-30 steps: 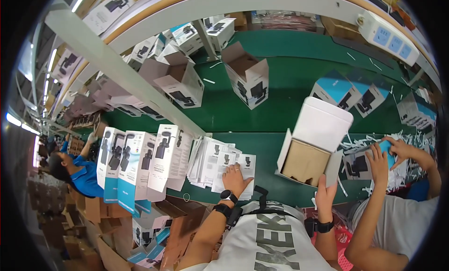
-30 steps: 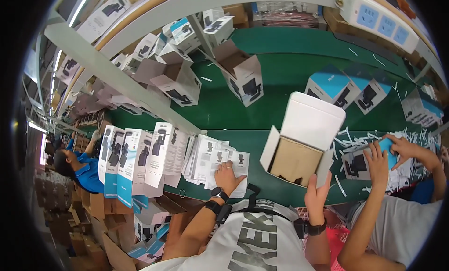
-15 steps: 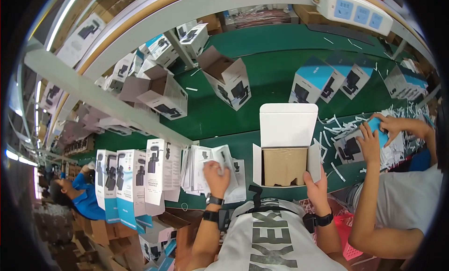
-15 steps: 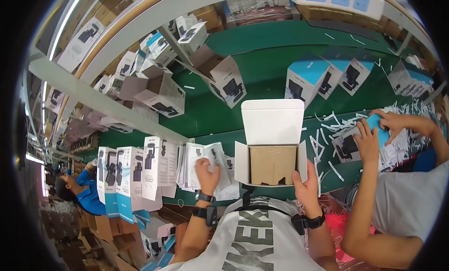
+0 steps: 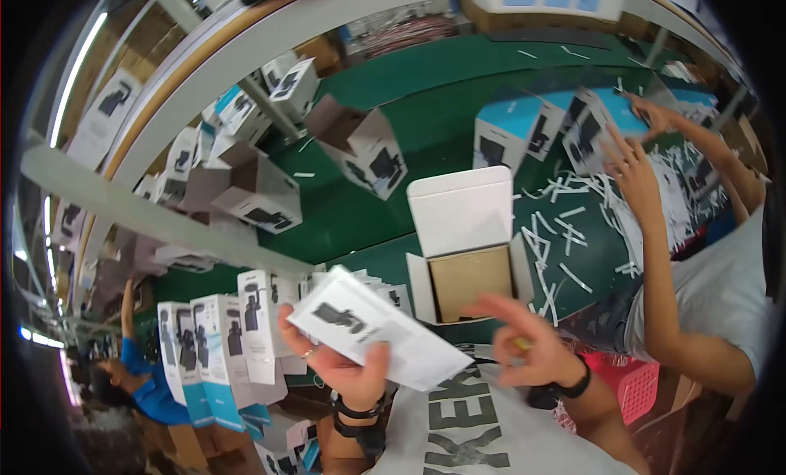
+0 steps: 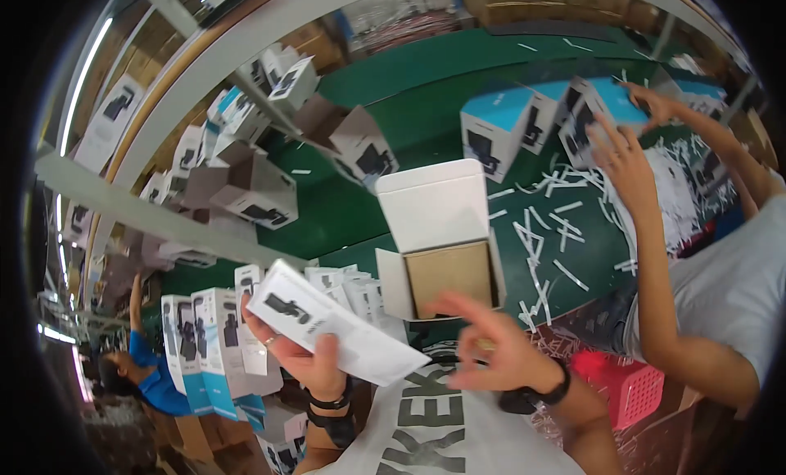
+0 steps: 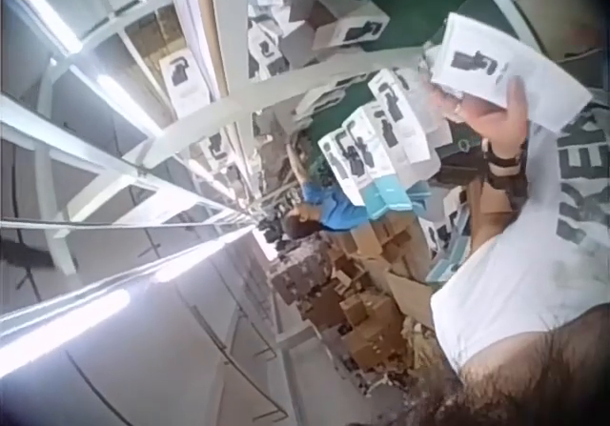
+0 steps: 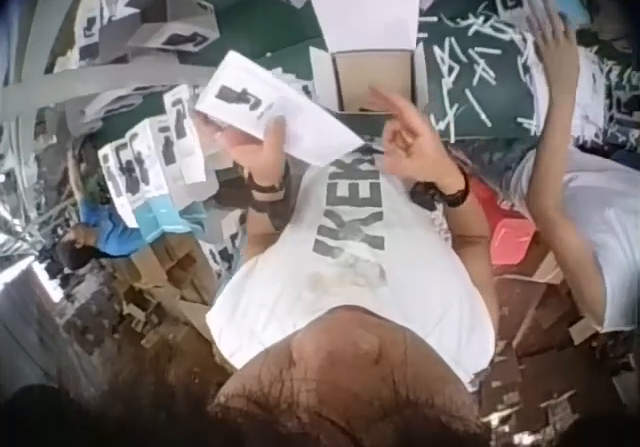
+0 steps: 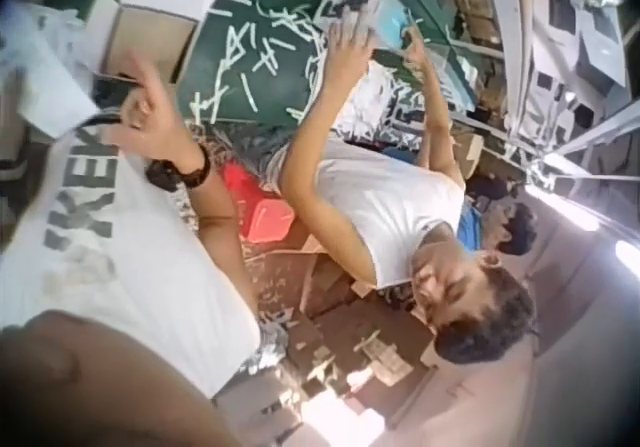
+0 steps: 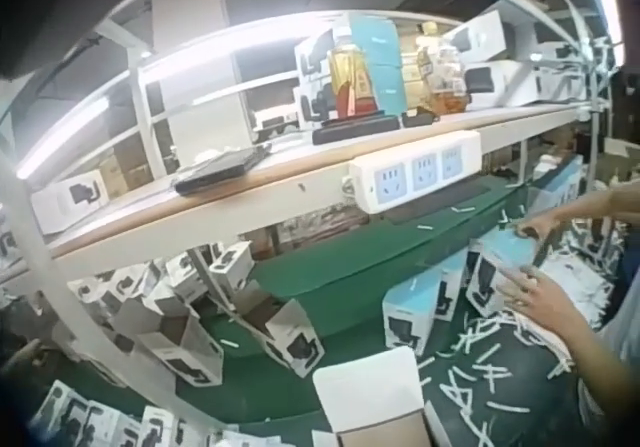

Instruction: Packaging small electronic devices, blue inserts, and manuals into cardboard boxes on an assembly line.

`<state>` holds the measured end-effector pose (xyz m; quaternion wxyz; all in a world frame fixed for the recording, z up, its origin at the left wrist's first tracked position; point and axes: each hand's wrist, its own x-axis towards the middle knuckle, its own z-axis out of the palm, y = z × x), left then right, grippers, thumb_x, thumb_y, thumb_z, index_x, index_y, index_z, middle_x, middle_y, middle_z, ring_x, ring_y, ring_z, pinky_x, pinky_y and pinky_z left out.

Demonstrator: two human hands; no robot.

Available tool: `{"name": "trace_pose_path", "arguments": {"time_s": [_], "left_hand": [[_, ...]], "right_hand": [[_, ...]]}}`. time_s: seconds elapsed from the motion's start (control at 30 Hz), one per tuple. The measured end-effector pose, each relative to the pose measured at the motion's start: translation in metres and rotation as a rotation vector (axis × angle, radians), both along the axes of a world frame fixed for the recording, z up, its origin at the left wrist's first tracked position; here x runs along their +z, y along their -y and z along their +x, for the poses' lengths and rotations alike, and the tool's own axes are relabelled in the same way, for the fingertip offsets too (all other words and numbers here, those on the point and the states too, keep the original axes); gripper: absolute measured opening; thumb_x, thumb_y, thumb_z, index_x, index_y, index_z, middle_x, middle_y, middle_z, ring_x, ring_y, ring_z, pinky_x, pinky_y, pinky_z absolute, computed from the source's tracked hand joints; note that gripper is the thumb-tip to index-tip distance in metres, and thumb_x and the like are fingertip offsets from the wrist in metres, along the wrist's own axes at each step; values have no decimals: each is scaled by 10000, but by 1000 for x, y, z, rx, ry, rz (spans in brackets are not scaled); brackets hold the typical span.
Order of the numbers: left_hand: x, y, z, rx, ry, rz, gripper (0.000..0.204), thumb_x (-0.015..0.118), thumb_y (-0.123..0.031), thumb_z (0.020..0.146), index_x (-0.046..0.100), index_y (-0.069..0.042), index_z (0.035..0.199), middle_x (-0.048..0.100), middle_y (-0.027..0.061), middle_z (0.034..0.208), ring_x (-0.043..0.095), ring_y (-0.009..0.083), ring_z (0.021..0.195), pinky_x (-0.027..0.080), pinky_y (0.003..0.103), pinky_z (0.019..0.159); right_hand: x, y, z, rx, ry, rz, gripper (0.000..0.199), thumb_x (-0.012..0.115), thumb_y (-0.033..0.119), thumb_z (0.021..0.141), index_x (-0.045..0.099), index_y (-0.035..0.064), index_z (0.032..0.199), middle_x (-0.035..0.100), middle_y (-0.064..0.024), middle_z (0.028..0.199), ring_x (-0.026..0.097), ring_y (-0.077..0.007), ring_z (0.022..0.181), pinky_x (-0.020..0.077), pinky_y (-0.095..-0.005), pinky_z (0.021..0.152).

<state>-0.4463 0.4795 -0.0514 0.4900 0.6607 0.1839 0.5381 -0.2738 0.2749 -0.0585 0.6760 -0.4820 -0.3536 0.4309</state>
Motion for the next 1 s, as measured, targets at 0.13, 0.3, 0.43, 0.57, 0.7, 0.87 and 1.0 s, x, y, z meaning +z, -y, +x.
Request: {"name": "trace_pose_path", "arguments": {"time_s": [0.13,0.3,0.43,0.57,0.7,0.87,1.0], "left_hand": [[33,11,35,-683,99,-573,1092,693,-56,867,-6,-176,1697,550,252,1435,633,336,1251,507,481,1089],[22,-3,51,-688,166,-520,981,650,23,869,120,-204,1662,561,262,1388,616,355,1247,503,497,1080],[-31,-29,61,-424,83,172,809,613,59,884,263,-196,1568,579,264,1320,616,393,1212,504,515,1054],[-55,-30,69,-396,-127,469,676,590,59,892,327,-160,1474,563,284,1306,617,413,1180,500,518,1041],[-51,-32,60,-393,-213,469,678,662,12,880,367,-140,1471,526,307,1360,588,446,1225,487,526,1053],[-22,-20,58,-312,-756,705,841,785,-82,818,361,-84,1544,437,322,1506,490,491,1374,428,535,1130],[-46,-18,43,-339,-804,519,954,838,-143,800,333,-8,1598,376,354,1574,405,539,1454,374,542,1188]], "right_hand": [[-34,-23,-11,165,201,-51,529,804,177,939,616,19,1407,758,-48,1151,590,-54,712,456,-234,598],[-30,-10,3,161,242,-244,413,773,189,965,664,28,1329,763,-21,1013,596,-66,712,478,-257,623],[-66,51,16,168,316,-428,388,745,191,978,653,13,1310,753,-62,1003,611,-107,728,488,-274,649],[-134,99,18,-210,616,-552,370,713,150,981,642,0,1312,733,-102,984,598,-149,720,488,-308,649],[-140,103,23,-433,666,-570,324,684,101,978,642,-5,1281,675,-113,902,582,-176,718,482,-331,657],[-117,80,33,-551,553,-569,240,677,75,982,643,7,1209,584,-54,827,568,-136,758,459,-305,672],[-102,62,44,-559,236,-592,200,688,76,987,644,33,1178,560,7,855,549,-80,802,448,-261,700]]}}
